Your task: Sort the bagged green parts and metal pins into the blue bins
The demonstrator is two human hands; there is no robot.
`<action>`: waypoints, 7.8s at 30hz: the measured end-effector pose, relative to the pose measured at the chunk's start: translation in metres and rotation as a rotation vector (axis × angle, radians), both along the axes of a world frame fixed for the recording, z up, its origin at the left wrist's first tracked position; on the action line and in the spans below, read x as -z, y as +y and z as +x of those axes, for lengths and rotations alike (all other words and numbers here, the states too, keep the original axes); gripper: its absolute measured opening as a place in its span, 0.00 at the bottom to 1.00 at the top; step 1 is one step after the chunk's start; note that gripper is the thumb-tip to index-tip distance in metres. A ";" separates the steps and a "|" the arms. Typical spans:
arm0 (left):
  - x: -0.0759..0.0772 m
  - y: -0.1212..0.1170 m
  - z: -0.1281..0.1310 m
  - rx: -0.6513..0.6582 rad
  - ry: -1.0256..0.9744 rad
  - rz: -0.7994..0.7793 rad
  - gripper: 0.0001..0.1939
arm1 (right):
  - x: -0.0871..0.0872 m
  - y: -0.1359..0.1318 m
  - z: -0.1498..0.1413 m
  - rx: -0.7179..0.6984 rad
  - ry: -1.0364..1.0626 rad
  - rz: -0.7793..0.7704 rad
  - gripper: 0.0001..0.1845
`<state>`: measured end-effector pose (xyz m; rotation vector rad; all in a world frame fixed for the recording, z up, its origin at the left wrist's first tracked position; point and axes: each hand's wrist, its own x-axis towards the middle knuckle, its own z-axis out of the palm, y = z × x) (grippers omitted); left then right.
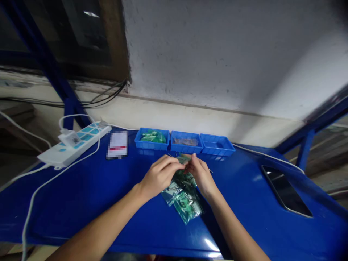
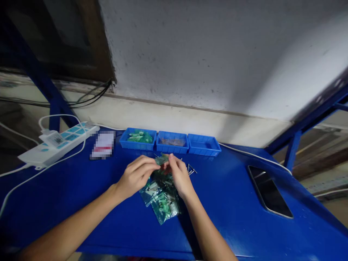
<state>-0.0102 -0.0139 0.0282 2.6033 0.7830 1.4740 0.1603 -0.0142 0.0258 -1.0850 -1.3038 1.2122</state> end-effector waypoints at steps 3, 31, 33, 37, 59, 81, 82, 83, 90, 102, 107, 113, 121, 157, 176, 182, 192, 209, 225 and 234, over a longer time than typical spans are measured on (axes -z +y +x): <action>0.000 -0.006 0.008 0.131 0.098 -0.150 0.12 | 0.003 0.002 0.000 0.050 0.136 -0.077 0.16; 0.003 0.001 0.006 -0.212 0.152 -0.210 0.13 | 0.003 -0.005 -0.007 0.268 -0.275 0.321 0.15; 0.003 0.002 0.006 -0.271 0.136 -0.277 0.13 | 0.006 -0.004 -0.006 0.266 -0.309 0.347 0.15; 0.006 0.008 0.004 -0.206 -0.069 -0.589 0.16 | 0.011 -0.002 -0.006 0.197 -0.441 0.404 0.17; 0.015 0.028 -0.004 -0.241 -0.059 -0.126 0.08 | 0.001 0.040 -0.029 0.176 -0.291 0.294 0.23; 0.024 0.058 -0.018 -0.239 -0.177 -0.264 0.09 | 0.009 0.058 -0.032 0.190 -0.406 0.317 0.24; 0.022 0.060 -0.017 -0.220 -0.120 -0.223 0.09 | 0.007 0.064 -0.031 0.194 -0.372 0.279 0.24; 0.021 0.062 -0.015 -0.203 -0.071 -0.193 0.10 | 0.006 0.070 -0.030 0.231 -0.352 0.277 0.22; 0.000 0.097 -0.005 -0.245 0.026 -0.155 0.15 | -0.011 0.107 -0.026 0.312 -0.474 0.397 0.16; -0.053 0.153 0.018 -0.303 -0.272 -0.860 0.24 | -0.023 0.130 -0.017 0.388 -0.750 0.664 0.17; -0.058 0.144 0.017 -0.134 -0.196 -0.963 0.08 | -0.001 0.107 -0.001 0.423 -0.758 0.738 0.19; -0.023 0.093 0.008 -0.158 -0.268 -0.444 0.11 | 0.009 0.063 0.005 0.361 -0.427 0.485 0.18; 0.011 0.017 0.014 -0.082 -0.024 -0.177 0.07 | 0.007 0.022 -0.014 0.303 -0.075 0.352 0.16; 0.009 0.020 0.007 -0.082 -0.637 -0.952 0.14 | 0.017 0.008 -0.013 0.156 -0.408 0.581 0.19; 0.004 0.009 0.013 -0.067 -0.481 -1.021 0.29 | 0.009 -0.005 -0.022 0.098 -0.451 0.546 0.21; -0.014 0.044 -0.012 -0.193 -0.372 -0.941 0.15 | 0.003 -0.008 -0.020 0.150 -0.599 0.627 0.24; -0.067 0.152 -0.033 -0.654 0.408 -0.731 0.11 | -0.002 0.001 -0.004 0.346 -0.467 0.531 0.19; -0.039 0.132 0.005 -0.656 0.557 -0.408 0.20 | 0.015 0.015 0.004 0.053 -0.978 0.386 0.14; 0.012 0.024 0.003 -0.220 -0.211 -0.867 0.13 | 0.020 0.013 -0.010 0.261 -0.490 0.367 0.20; 0.006 0.020 0.007 0.145 -0.786 -1.452 0.15 | 0.010 0.000 -0.016 0.160 -0.389 0.554 0.06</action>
